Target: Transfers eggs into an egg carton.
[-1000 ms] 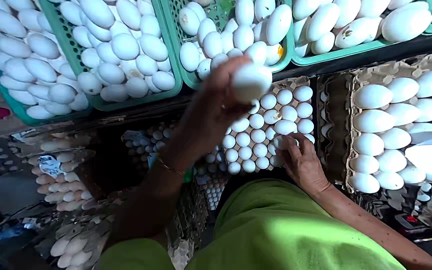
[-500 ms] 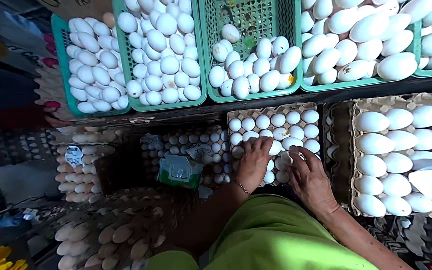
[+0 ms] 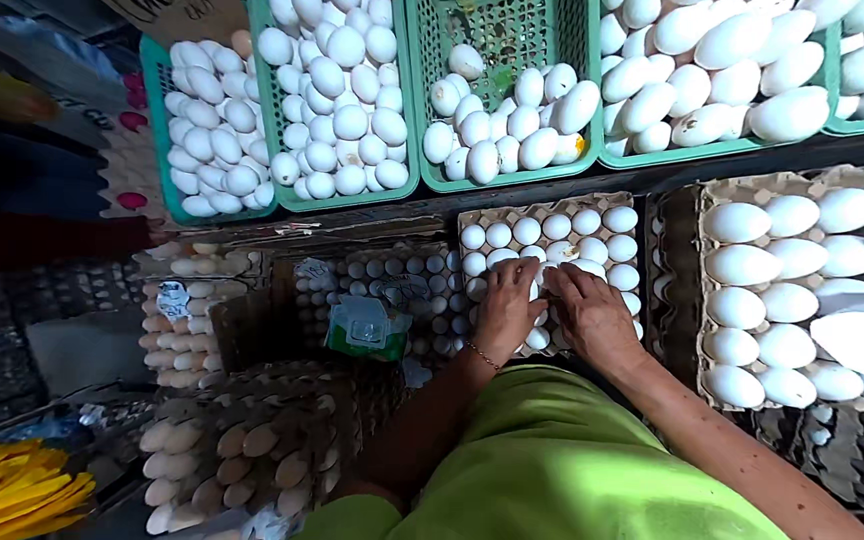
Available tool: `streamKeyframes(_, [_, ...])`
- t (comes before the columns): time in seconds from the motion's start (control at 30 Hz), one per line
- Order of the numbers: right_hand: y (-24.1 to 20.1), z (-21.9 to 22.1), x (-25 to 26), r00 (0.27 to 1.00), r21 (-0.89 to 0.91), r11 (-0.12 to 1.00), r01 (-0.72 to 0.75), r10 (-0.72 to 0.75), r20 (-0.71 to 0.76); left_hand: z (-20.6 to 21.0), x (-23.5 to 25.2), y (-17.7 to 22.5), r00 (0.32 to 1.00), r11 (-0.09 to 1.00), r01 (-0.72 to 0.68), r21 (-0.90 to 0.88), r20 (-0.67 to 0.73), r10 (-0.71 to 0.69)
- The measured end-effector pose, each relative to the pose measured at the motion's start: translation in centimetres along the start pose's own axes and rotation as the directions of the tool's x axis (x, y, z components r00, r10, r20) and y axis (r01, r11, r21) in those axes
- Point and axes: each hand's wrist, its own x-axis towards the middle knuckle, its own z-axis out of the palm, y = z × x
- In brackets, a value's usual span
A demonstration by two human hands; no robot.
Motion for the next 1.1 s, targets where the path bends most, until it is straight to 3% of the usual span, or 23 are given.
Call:
streamKeyframes(0.27, [-0.6, 0.5, 0.2, 0.996, 0.087, 0.993, -0.081, 0.078, 0.034, 2.4, -0.7, -3.9, 0.950, 0.962, -0.258, 0.088, -0.160, 0.270])
streamKeyframes(0.4, [-1.4, -0.6, -0.4, 0.998, 0.160, 0.985, -0.061, 0.059, 0.019, 4.0, -1.7, -4.2, 0.925, 0.947, -0.307, 0.093, -0.205, 0.320])
streamKeyframes(0.5, [-1.2, -0.5, -1.7, 0.987, 0.227, 0.967, 0.115, -0.085, -0.137, 5.5, -2.3, -4.4, 0.925, 0.950, -0.251, 0.187, -0.243, 0.292])
streamKeyframes(0.57, [-1.1, -0.2, -3.1, 0.984, 0.261, 0.953, 0.156, -0.127, -0.124, 6.4, -2.5, -4.3, 0.933, 0.956, -0.208, 0.205, -0.253, 0.258])
streamKeyframes(0.67, [-0.9, -0.9, -5.2, 0.990, 0.297, 0.944, 0.142, -0.130, -0.062, 8.0, -2.0, -4.2, 0.884, 0.958, -0.186, 0.218, -0.388, 0.260])
streamKeyframes(0.83, [2.3, -2.0, -10.1, 0.965, 0.350, 0.900, 0.260, -0.235, -0.113, 8.5, -1.5, -3.2, 0.855, 0.983, -0.173, 0.069, -0.485, 0.185])
streamKeyframes(0.97, [6.4, -4.0, -15.6, 0.966, 0.423, 0.876, 0.232, -0.258, 0.005, 8.3, -2.0, -0.7, 0.878, 0.996, -0.085, 0.038, -0.469, 0.093])
streamKeyframes(1.1, [10.8, -4.7, -20.9, 0.975, 0.385, 0.912, 0.140, -0.195, 0.107, 9.8, -2.9, -0.3, 0.783, 1.000, -0.013, 0.024, -0.621, 0.025])
